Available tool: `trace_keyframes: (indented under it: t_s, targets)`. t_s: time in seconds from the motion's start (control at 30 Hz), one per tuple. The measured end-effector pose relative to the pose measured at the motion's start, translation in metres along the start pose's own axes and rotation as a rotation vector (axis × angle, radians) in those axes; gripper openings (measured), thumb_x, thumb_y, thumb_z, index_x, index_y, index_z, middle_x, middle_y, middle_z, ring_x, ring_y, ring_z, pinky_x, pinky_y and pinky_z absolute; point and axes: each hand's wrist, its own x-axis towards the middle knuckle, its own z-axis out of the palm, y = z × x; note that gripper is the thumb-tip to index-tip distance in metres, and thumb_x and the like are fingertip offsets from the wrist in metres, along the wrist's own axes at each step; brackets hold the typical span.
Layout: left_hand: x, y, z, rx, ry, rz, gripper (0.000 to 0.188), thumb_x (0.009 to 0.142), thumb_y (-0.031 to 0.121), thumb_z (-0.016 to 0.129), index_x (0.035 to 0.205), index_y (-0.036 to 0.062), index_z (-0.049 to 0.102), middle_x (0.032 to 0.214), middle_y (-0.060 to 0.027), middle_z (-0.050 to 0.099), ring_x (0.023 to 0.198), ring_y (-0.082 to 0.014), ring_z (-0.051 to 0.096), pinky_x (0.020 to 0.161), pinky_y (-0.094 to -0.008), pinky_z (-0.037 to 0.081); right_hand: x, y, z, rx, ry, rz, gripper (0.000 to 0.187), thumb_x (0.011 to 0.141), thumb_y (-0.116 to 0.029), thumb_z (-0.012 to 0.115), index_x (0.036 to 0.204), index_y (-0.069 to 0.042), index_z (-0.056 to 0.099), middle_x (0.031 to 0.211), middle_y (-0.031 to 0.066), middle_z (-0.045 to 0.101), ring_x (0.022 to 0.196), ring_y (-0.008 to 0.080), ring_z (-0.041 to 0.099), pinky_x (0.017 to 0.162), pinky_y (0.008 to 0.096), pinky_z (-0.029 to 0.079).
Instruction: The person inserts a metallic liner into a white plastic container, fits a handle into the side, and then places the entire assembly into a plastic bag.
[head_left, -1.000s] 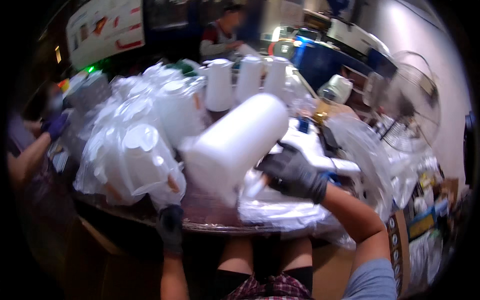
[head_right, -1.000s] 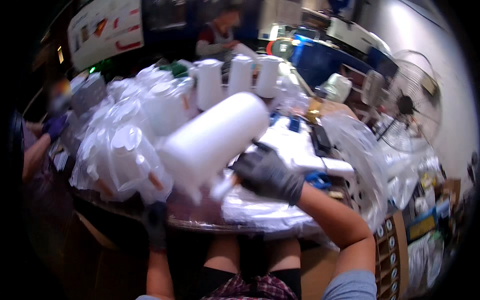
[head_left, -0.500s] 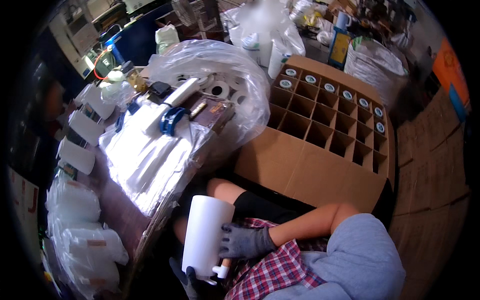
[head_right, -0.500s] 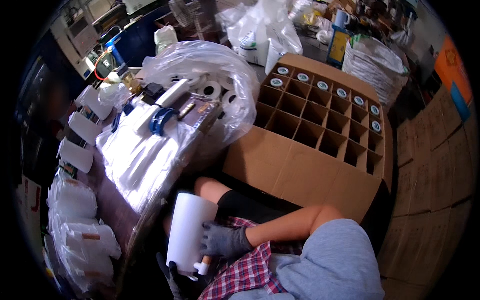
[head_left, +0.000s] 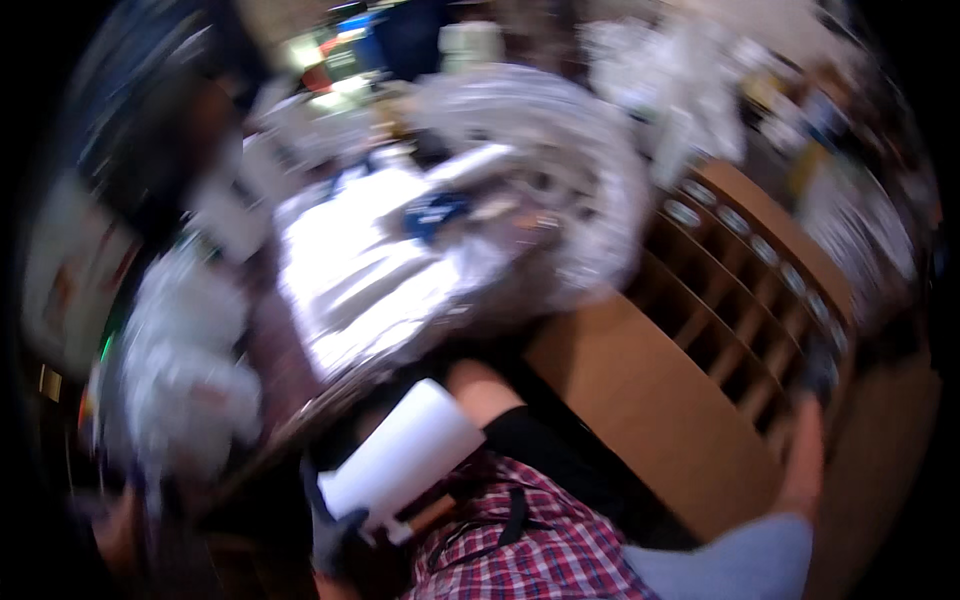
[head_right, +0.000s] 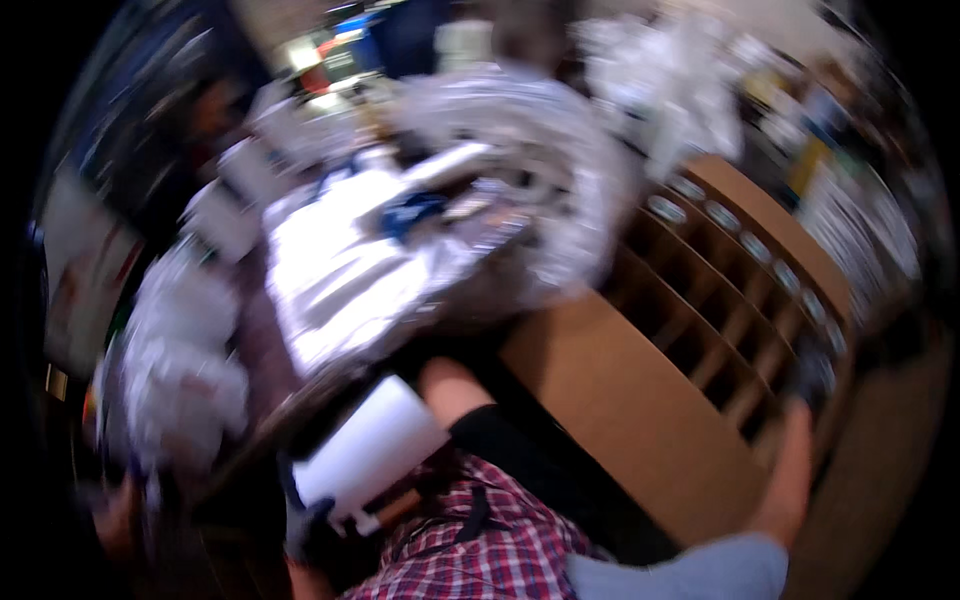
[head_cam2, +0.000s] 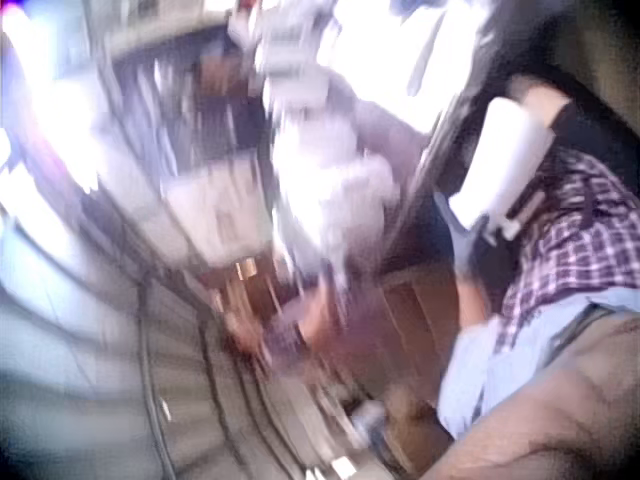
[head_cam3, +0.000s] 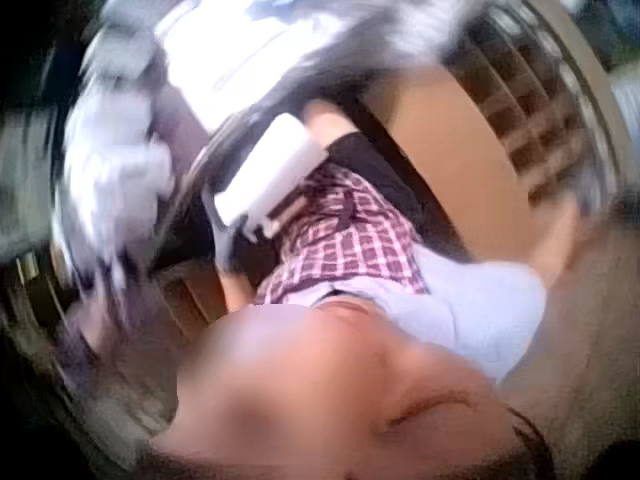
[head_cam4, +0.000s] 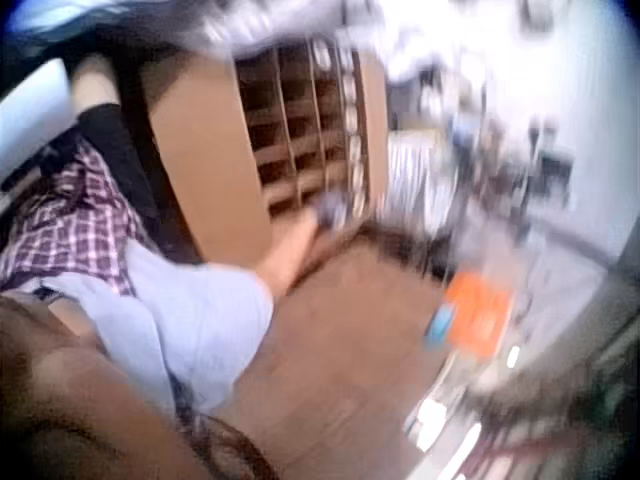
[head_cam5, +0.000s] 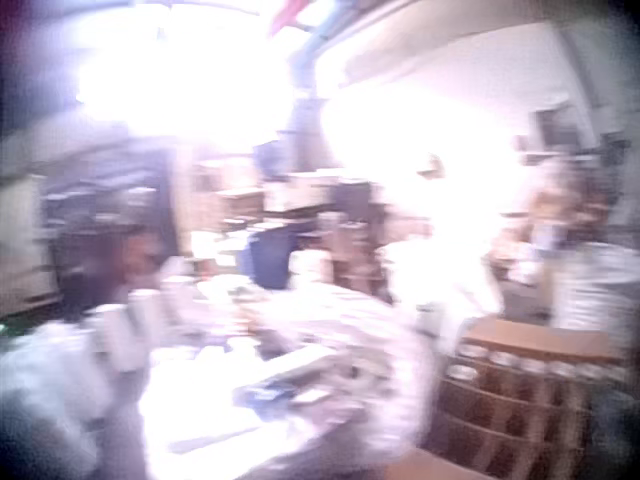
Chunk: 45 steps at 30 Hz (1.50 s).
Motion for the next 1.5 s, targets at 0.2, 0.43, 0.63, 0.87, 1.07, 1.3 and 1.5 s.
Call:
trace_keyframes:
  t_s: [0.2, 0.43, 0.63, 0.87, 1.07, 1.3, 1.5]
  targets:
    - [0.029, -0.010, -0.043, 0.112, 0.072, -0.077, 0.109, 0.067, 0.023, 0.089, 0.151, 0.0037, 0.023, 0.133, -0.0104, 0.047, 0.124, -0.0223, 0.045, 0.107, -0.0357, 0.038, 0.064, 0.120, 0.020, -0.291, -0.123, 0.166, 0.046, 0.099, -0.026, 0.050, 0.142, -0.011, 0.044, 0.136, 0.0107, 0.052, 0.120, 0.0242, 0.053, 0.103, 0.0351, 0.041]
    - [-0.005, -0.028, -0.056, 0.116, 0.118, -0.146, 0.099, 0.077, 0.028, 0.081, 0.152, 0.0054, 0.021, 0.136, -0.0116, 0.047, 0.127, -0.0233, 0.045, 0.107, -0.0363, 0.037, 0.069, 0.129, 0.036, -0.318, -0.171, 0.252, 0.048, 0.100, -0.032, 0.046, 0.143, -0.012, 0.043, 0.134, 0.0141, 0.054, 0.119, 0.0279, 0.054, 0.101, 0.0378, 0.042]
    - [0.012, -0.036, -0.038, -0.198, 0.097, -0.185, 0.099, 0.076, 0.034, 0.078, 0.153, 0.0101, 0.021, 0.145, -0.0147, 0.040, 0.132, -0.0324, 0.039, 0.106, -0.0446, 0.039, 0.019, 0.162, -0.025, -0.269, -0.097, 0.310, 0.050, 0.100, -0.037, 0.042, 0.144, -0.013, 0.042, 0.132, 0.0170, 0.055, 0.118, 0.0310, 0.055, 0.100, 0.0401, 0.043]
    - [0.029, -0.102, -0.059, -0.588, 0.185, -0.240, 0.071, 0.081, 0.050, 0.067, 0.133, 0.0054, 0.048, 0.120, -0.0126, 0.058, 0.110, -0.0296, 0.055, 0.093, -0.0425, 0.047, -0.059, 0.203, -0.138, -0.237, -0.059, 0.323, 0.052, 0.101, -0.042, 0.038, 0.145, -0.015, 0.041, 0.130, 0.0204, 0.057, 0.117, 0.0346, 0.057, 0.098, 0.0428, 0.044]
    - [0.043, -0.122, -0.060, -0.761, 0.019, -0.246, 0.074, 0.085, 0.053, 0.060, 0.137, 0.0025, 0.045, 0.134, -0.0152, 0.052, 0.123, -0.0319, 0.049, 0.105, -0.0450, 0.039, -0.038, 0.160, -0.219, -0.794, 0.056, 0.165, 0.058, 0.096, -0.052, 0.044, 0.137, -0.012, 0.051, 0.119, 0.0256, 0.060, 0.107, 0.0440, 0.057, 0.089, 0.0476, 0.045]
    - [0.032, -0.133, -0.074, -0.718, 0.068, -0.190, 0.077, 0.084, 0.061, 0.057, 0.137, 0.0072, 0.046, 0.133, -0.0123, 0.053, 0.121, -0.0318, 0.050, 0.104, -0.0465, 0.039, -0.014, -0.089, -0.163, -0.579, -0.069, -0.444, 0.045, 0.094, -0.024, 0.059, 0.132, -0.002, 0.053, 0.126, 0.0198, 0.059, 0.114, 0.0344, 0.057, 0.096, 0.0415, 0.045]
    - [0.032, -0.116, -0.055, -0.778, 0.044, -0.141, 0.071, 0.085, 0.055, 0.060, 0.134, 0.0046, 0.049, 0.128, -0.0133, 0.058, 0.118, -0.0300, 0.054, 0.102, -0.0453, 0.042, -0.060, -0.309, -0.017, -0.460, -0.501, -0.771, 0.040, 0.086, -0.025, 0.066, 0.122, -0.007, 0.062, 0.123, 0.0188, 0.060, 0.110, 0.0355, 0.059, 0.094, 0.0404, 0.047]
